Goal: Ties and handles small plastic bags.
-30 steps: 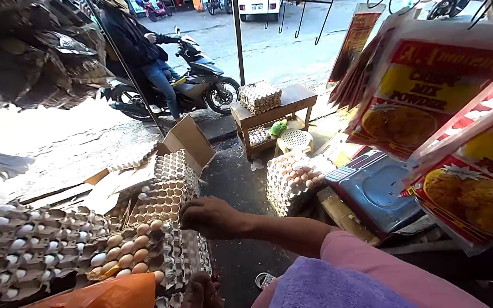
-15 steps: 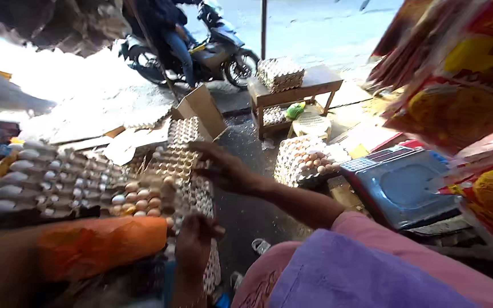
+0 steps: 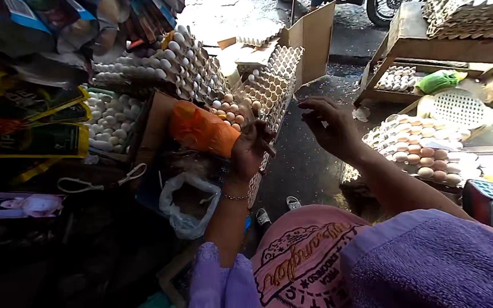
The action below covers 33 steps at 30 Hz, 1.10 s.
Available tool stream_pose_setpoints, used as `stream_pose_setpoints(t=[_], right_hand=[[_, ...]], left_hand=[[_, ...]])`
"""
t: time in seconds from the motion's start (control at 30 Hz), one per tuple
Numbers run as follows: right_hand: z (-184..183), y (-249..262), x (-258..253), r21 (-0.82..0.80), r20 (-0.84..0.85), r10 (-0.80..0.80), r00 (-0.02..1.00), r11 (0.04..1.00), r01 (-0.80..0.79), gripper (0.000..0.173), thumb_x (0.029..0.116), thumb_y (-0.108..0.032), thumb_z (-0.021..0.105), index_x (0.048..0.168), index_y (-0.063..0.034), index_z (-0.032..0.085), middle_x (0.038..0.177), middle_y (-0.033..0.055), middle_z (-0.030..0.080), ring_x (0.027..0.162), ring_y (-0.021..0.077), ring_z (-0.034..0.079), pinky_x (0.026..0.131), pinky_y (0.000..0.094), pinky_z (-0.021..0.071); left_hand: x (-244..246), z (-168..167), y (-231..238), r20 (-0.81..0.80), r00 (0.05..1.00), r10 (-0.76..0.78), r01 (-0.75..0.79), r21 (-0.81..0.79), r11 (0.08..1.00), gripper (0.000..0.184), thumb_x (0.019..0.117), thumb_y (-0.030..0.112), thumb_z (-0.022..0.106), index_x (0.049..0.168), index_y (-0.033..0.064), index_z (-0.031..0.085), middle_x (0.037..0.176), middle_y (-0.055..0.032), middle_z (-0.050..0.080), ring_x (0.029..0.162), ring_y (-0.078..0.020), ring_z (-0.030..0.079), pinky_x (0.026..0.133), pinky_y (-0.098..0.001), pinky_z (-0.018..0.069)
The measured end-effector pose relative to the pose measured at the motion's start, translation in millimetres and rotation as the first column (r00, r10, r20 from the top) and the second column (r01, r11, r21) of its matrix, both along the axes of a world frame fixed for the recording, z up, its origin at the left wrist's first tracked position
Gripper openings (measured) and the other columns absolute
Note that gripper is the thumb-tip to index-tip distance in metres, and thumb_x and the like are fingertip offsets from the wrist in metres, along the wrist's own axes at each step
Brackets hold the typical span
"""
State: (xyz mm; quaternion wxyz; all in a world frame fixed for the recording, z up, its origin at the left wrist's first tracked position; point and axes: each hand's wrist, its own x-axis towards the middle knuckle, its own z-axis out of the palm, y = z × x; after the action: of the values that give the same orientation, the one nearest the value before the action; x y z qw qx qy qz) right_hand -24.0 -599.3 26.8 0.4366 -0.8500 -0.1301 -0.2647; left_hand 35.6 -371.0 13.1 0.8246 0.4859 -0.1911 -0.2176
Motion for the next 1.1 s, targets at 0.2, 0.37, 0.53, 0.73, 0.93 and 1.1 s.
stream_pose_setpoints(t=[0.2, 0.37, 0.53, 0.73, 0.93, 1.1], right_hand=[[10, 41, 13, -0.014, -0.113, 0.217, 0.97, 0.975, -0.22, 0.024, 0.1015, -0.009, 0.057, 0.121, 0.0001, 0.068, 0.122, 0.0165, 0.068, 0.096, 0.0239, 0.071, 0.079, 0.0412, 0.0606], [-22, 64, 20, 0.746, -0.548, 0.726, 0.416, 0.649, -0.15, 0.031, 0.1091, -0.032, 0.044, 0.123, -0.0113, 0.063, 0.106, 0.002, 0.072, 0.085, 0.0102, 0.07, 0.061, 0.0279, 0.0571], [-40, 92, 21, 0.918, -0.33, 0.836, 0.439, 0.393, -0.058, 0.026, 0.1092, -0.02, 0.043, 0.103, -0.0101, 0.066, 0.086, -0.0002, 0.071, 0.065, 0.0024, 0.063, 0.052, 0.0156, 0.0481], [-41, 90, 31, 0.885, -0.396, 0.825, 0.403, 0.461, -0.073, 0.016, 0.1049, -0.011, 0.053, 0.097, -0.0052, 0.066, 0.078, 0.002, 0.071, 0.063, 0.0049, 0.064, 0.055, 0.0189, 0.0527], [-43, 77, 44, -0.081, -0.59, 0.304, 0.748, 0.899, -0.429, 0.019, 0.1036, -0.015, 0.058, 0.107, -0.0024, 0.071, 0.094, 0.0139, 0.072, 0.085, 0.0295, 0.071, 0.078, 0.0554, 0.0571], [-11, 68, 45, -0.235, -0.235, 0.229, 0.945, 0.93, -0.283, 0.02, 0.1026, -0.012, 0.056, 0.113, -0.0022, 0.069, 0.106, 0.0163, 0.07, 0.082, 0.0305, 0.071, 0.068, 0.05, 0.0584]], left_hand=[[11, 11, 1, -0.211, 0.95, 0.229, -0.255, -0.108, 0.961, 0.034, 0.1113, 0.018, 0.026, 0.107, 0.0166, 0.059, 0.09, 0.0024, 0.065, 0.09, -0.0137, 0.066, 0.092, -0.0345, 0.055], [8, 15, 18, -0.193, 0.956, 0.22, -0.265, -0.252, 0.931, 0.036, 0.1109, 0.025, 0.029, 0.095, 0.0221, 0.061, 0.074, 0.0078, 0.056, 0.078, -0.0091, 0.061, 0.084, -0.0293, 0.0535], [-4, 13, 31, -0.152, 0.969, 0.194, -0.225, -0.22, 0.949, 0.033, 0.111, 0.033, 0.033, 0.099, 0.0235, 0.062, 0.075, 0.0089, 0.054, 0.078, -0.0066, 0.061, 0.082, -0.0254, 0.0532], [5, 11, 39, -0.11, 0.961, 0.253, -0.269, -0.175, 0.947, 0.031, 0.1111, 0.029, 0.036, 0.099, 0.024, 0.064, 0.077, 0.0101, 0.057, 0.079, -0.0055, 0.061, 0.086, -0.0265, 0.0524], [9, 9, 46, -0.018, 0.963, 0.27, -0.271, -0.049, 0.961, 0.031, 0.112, 0.028, 0.032, 0.106, 0.0242, 0.062, 0.081, 0.0086, 0.057, 0.08, -0.0056, 0.06, 0.08, -0.0249, 0.0539], [30, -5, 57, 0.45, 0.88, 0.149, -0.353, 0.414, 0.839, 0.03, 0.1103, 0.014, 0.038, 0.117, -0.0001, 0.063, 0.105, -0.0045, 0.07, 0.099, -0.0095, 0.067, 0.093, -0.0306, 0.0551]])
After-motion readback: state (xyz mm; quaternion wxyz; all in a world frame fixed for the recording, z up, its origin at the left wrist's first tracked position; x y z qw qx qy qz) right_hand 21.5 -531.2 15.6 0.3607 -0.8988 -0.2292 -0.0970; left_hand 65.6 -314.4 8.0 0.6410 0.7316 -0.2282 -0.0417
